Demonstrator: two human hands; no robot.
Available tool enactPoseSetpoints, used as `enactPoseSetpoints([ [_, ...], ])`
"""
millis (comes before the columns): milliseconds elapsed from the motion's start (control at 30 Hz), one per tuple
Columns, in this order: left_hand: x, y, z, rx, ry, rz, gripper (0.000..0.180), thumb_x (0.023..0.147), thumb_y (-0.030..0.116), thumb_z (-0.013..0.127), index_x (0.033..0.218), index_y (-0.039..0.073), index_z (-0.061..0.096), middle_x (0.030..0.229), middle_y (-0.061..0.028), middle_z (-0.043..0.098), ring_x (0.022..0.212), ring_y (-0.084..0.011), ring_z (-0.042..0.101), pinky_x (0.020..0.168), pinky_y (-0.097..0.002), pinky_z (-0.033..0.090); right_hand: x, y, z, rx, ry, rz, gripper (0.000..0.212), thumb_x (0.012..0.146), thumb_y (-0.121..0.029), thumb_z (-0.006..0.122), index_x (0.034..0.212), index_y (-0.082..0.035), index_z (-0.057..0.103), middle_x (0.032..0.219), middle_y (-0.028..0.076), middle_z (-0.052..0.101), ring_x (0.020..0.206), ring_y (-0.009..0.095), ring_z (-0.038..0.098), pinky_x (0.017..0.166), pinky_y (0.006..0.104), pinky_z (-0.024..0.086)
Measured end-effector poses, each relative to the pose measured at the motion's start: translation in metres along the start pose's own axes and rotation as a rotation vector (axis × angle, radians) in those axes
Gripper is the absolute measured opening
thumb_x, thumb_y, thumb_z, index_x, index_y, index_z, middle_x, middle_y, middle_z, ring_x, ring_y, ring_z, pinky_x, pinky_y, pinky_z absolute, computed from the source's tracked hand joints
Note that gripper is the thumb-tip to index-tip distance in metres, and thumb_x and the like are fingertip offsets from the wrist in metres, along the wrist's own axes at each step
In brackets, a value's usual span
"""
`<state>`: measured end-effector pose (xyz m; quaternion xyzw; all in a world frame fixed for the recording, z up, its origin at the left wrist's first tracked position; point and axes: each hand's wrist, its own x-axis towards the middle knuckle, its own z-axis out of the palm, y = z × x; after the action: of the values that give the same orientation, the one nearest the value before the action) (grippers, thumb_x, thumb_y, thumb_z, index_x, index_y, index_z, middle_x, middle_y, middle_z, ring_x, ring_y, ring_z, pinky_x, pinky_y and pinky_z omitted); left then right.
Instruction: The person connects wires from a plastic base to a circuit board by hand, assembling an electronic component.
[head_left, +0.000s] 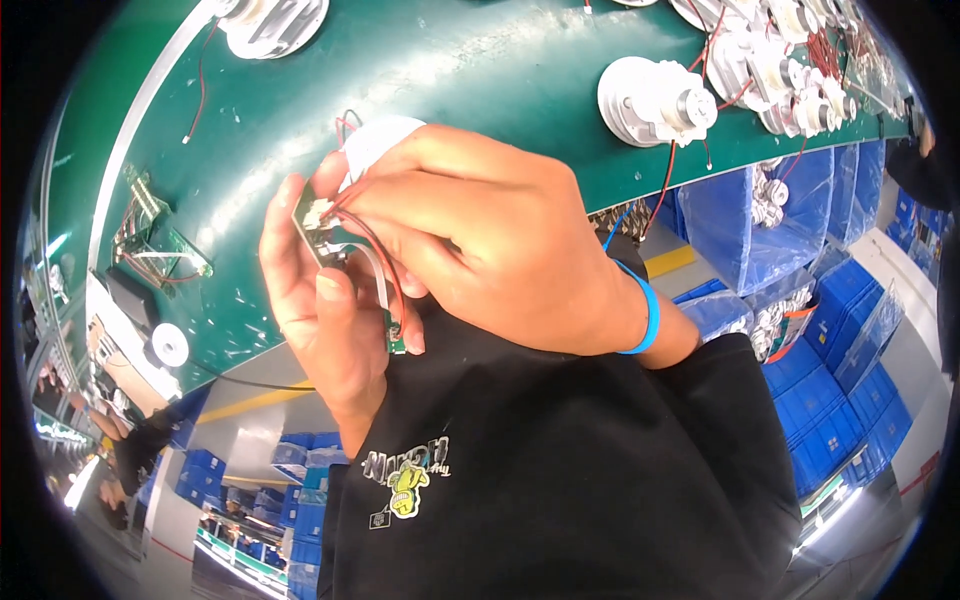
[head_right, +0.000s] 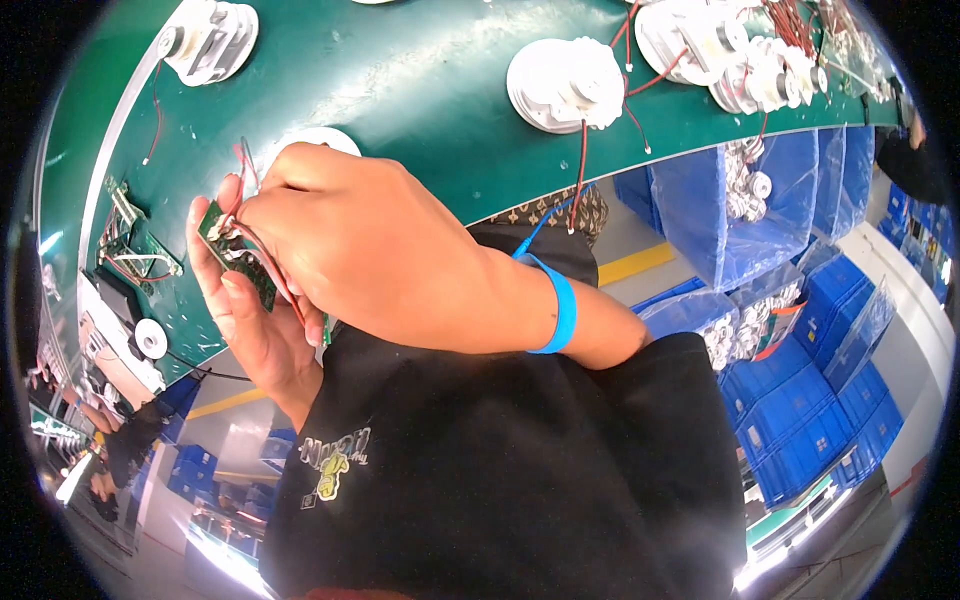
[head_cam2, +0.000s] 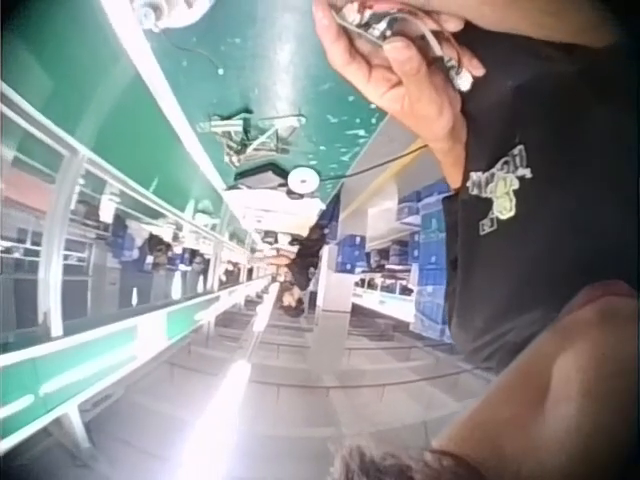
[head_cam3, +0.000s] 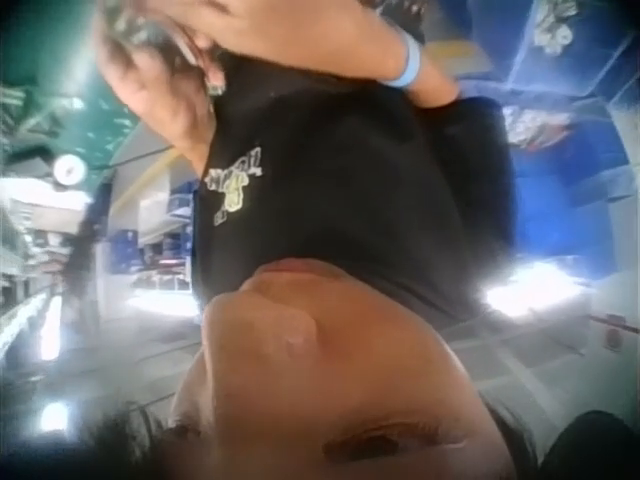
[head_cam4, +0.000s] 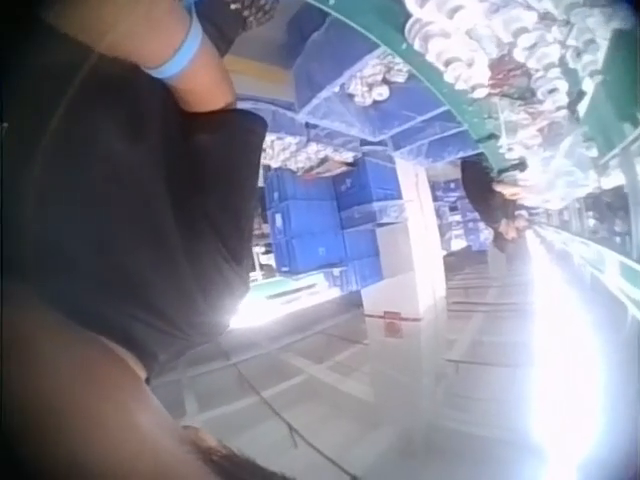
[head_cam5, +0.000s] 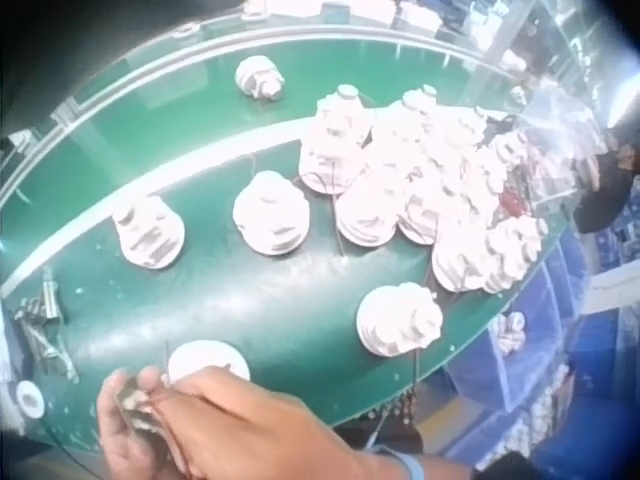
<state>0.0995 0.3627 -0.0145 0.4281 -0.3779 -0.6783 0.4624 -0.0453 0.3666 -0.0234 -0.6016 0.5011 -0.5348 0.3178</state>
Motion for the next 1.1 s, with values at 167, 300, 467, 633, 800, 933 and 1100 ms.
enactPoseSetpoints([
  [167,0.003,0.0,0.002,0.026,0.015,-0.002,0.073,0.089,0.034,0.064,0.143,0.002,0.027,0.139,-0.0234,0.042,0.067,-0.019,0.062,0.036,-0.0227,0.047,0.001,0.002,-0.001,-0.029,0.0,-0.032,0.01,0.075,-0.009,0.062,0.072,0.0,0.059,0.068,0.005,0.053,0.068,0.021,0.056,0.052,0.0343,0.048],
  [300,0.002,0.008,-0.003,0.076,0.002,-0.035,0.068,0.091,0.031,0.061,0.143,0.001,0.028,0.139,-0.027,0.041,0.067,-0.0212,0.064,0.036,-0.0226,0.047,0.006,0.003,-0.011,-0.08,-0.11,-0.083,0.017,0.073,-0.012,0.062,0.061,-0.001,0.058,0.06,0.007,0.052,0.066,0.023,0.056,0.052,0.0366,0.046],
  [467,0.0,0.018,-0.017,0.142,-0.073,-0.085,0.061,0.094,0.023,0.054,0.142,-0.003,0.027,0.135,-0.032,0.043,0.055,-0.0221,0.062,0.036,-0.0229,0.046,0.016,0.003,-0.014,0.024,-0.117,0.055,0.014,0.07,-0.008,0.06,0.06,0.002,0.059,0.056,0.014,0.055,0.056,0.031,0.057,0.051,0.0398,0.046],
  [633,-0.001,0.017,-0.012,0.149,-0.078,-0.082,0.059,0.095,0.024,0.052,0.141,-0.004,0.028,0.135,-0.0328,0.043,0.051,-0.0197,0.06,0.036,-0.0229,0.045,0.013,0.004,-0.007,0.311,0.031,0.197,0.011,0.067,-0.006,0.059,0.063,0.004,0.061,0.059,0.018,0.059,0.052,0.034,0.06,0.052,0.0384,0.047],
  [800,-0.003,0.013,-0.006,0.157,-0.014,-0.023,0.053,0.095,0.02,0.051,0.138,-0.004,0.034,0.135,-0.0326,0.044,0.049,-0.0167,0.058,0.038,-0.021,0.045,0.01,0.005,-0.01,0.35,0.011,0.267,0.011,0.067,-0.004,0.06,0.061,0.005,0.062,0.058,0.018,0.061,0.052,0.03,0.062,0.051,0.0343,0.048],
  [933,-0.006,0.017,-0.003,0.229,0.002,-0.039,0.049,0.095,0.018,0.05,0.137,-0.003,0.038,0.133,-0.032,0.046,0.048,-0.0161,0.057,0.037,-0.0197,0.043,0.011,0.005,-0.013,0.484,-0.071,0.354,0.011,0.068,-0.002,0.059,0.061,0.006,0.062,0.056,0.018,0.06,0.048,0.027,0.062,0.049,0.0331,0.048],
  [1100,-0.009,0.015,0.01,0.238,0.102,-0.072,0.046,0.095,0.015,0.049,0.136,-0.003,0.039,0.13,-0.0315,0.049,0.047,-0.0153,0.057,0.035,-0.0189,0.041,0.007,0.004,-0.01,0.526,0.005,0.398,0.012,0.071,0.0,0.059,0.062,0.008,0.061,0.055,0.017,0.062,0.046,0.024,0.062,0.048,0.0294,0.049],
])
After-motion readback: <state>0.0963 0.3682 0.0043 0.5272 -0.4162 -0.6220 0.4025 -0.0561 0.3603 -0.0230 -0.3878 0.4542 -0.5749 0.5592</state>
